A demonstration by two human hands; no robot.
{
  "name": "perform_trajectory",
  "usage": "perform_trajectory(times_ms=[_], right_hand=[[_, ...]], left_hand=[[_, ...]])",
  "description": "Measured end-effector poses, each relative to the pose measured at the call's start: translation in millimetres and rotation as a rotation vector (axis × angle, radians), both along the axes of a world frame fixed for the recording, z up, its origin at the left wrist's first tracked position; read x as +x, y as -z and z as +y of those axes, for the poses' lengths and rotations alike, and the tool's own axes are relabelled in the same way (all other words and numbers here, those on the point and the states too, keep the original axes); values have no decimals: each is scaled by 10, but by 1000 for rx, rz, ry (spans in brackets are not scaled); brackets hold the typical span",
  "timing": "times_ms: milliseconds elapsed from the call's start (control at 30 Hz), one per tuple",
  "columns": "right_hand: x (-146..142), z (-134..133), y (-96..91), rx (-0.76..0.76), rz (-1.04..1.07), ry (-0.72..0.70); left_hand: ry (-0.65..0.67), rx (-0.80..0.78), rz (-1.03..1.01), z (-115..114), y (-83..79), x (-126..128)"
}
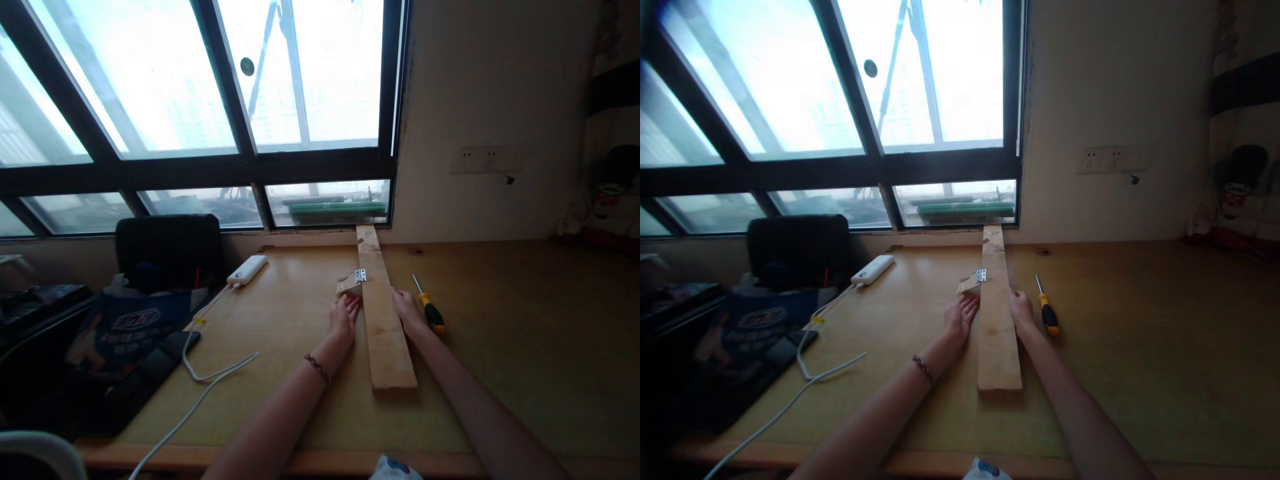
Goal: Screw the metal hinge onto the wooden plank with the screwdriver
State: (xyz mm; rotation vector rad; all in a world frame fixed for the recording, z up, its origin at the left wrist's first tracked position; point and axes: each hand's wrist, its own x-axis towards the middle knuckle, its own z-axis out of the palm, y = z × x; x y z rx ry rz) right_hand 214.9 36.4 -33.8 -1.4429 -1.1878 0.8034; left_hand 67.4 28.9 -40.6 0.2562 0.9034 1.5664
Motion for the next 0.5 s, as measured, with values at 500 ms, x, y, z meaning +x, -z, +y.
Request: perform_trajectory(times_ms=[500], right_hand=[[53,-704,-156,-164,347,-165]], left_hand=[[367,160,38,-274,-57,159]])
